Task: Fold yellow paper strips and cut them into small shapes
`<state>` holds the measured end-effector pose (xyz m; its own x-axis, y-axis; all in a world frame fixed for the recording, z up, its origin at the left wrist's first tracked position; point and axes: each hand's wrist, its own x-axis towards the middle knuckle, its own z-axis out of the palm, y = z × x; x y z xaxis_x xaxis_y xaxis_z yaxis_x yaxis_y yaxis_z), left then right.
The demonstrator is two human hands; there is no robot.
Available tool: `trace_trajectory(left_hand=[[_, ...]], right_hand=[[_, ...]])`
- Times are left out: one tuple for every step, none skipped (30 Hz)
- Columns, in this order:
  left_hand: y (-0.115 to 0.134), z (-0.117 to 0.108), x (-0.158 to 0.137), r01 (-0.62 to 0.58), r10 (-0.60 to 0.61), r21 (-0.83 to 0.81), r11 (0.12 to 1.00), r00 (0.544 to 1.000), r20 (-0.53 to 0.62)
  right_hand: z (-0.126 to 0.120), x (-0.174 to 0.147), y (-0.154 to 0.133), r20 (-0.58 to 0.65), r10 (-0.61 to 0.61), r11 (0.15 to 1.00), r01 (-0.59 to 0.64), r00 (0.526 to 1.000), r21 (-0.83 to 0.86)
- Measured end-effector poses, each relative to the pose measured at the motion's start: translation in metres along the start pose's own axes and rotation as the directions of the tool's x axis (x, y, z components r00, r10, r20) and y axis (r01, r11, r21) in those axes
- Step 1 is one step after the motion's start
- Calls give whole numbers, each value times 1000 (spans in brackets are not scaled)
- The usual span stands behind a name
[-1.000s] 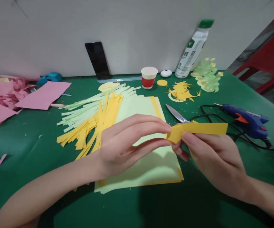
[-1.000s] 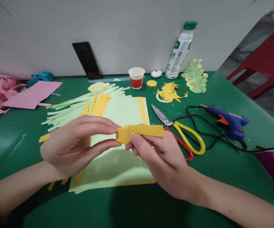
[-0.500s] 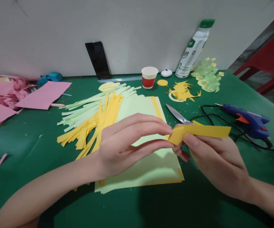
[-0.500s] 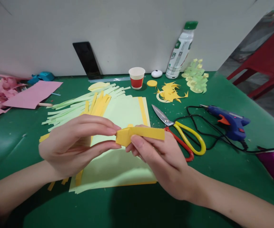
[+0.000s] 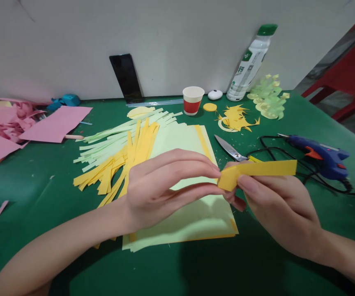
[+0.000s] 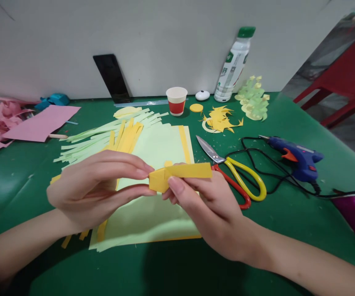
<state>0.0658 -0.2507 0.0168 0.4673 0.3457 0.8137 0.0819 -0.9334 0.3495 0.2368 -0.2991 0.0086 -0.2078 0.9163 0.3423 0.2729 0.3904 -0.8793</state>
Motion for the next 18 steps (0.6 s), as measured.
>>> trace_trajectory(left_hand=[[0, 0, 0, -2, 2, -2, 1000, 1000, -3], [-1, 0, 0, -1, 1, -5, 1000, 1000, -2], [-1, 0, -1, 0, 0, -9, 1000, 1000, 1], [-2, 0, -1, -1, 1, -15, 1000, 1000, 6], [-2, 0, -2, 0, 1, -25, 1000, 1000, 12], [-3, 1, -2, 1, 0, -37, 999, 1000, 15], [-3, 2, -3, 14, -13, -52, 999, 1000, 14], [-4, 3, -4, 37, -37, -72, 997, 999, 10], [-4, 4, -5, 70, -70, -97, 993, 998, 10], [-5, 5, -6, 117, -116, -125, 985, 993, 16], [-5, 6, -7, 168, -165, -155, 973, 986, 29], [-6, 7, -7, 216, -211, -191, 958, 976, 48], [-6, 7, -7, 256, -246, -230, 939, 967, 72], [-5, 8, -7, 285, -268, -269, 920, 958, 98], [-5, 8, -7, 307, -282, -305, 902, 951, 124], [-4, 8, -6, 326, -291, -329, 886, 945, 151], [-4, 9, -6, 338, -294, -340, 878, 940, 175], [-3, 9, -5, 348, -297, -336, 875, 935, 194]], right_hand=[[0, 0, 0, 3, -2, 1000, 2, 1000, -13], [0, 1, -1, 7, -1, 1000, 1, 1000, -25], [0, 1, -1, 9, -1, 999, 1, 1000, -37], [0, 1, -1, 9, -2, 999, 3, 1000, -48], [0, 0, 0, 6, -6, 998, 6, 1000, -60], [0, 0, 0, 0, -9, 997, 9, 1000, -73], [0, -1, 0, -10, -17, 996, 16, 1000, -88], [0, -1, 0, -17, -23, 994, 21, 1000, -105], [0, -1, 1, -26, -31, 992, 27, 999, -121], [1, -1, 1, -37, -39, 990, 34, 999, -137], [1, -1, 1, -50, -48, 988, 40, 998, -151], [1, 0, 1, -63, -58, 985, 47, 996, -164], [2, 1, 0, -78, -71, 983, 57, 994, -176], [2, 2, 0, -88, -83, 980, 65, 993, -190], [2, 3, 0, -95, -98, 975, 76, 991, -210], [2, 3, 0, -92, -114, 968, 90, 989, -233], [2, 4, 0, -82, -136, 960, 111, 987, -258], [2, 4, 0, -64, -160, 951, 137, 985, -278]])
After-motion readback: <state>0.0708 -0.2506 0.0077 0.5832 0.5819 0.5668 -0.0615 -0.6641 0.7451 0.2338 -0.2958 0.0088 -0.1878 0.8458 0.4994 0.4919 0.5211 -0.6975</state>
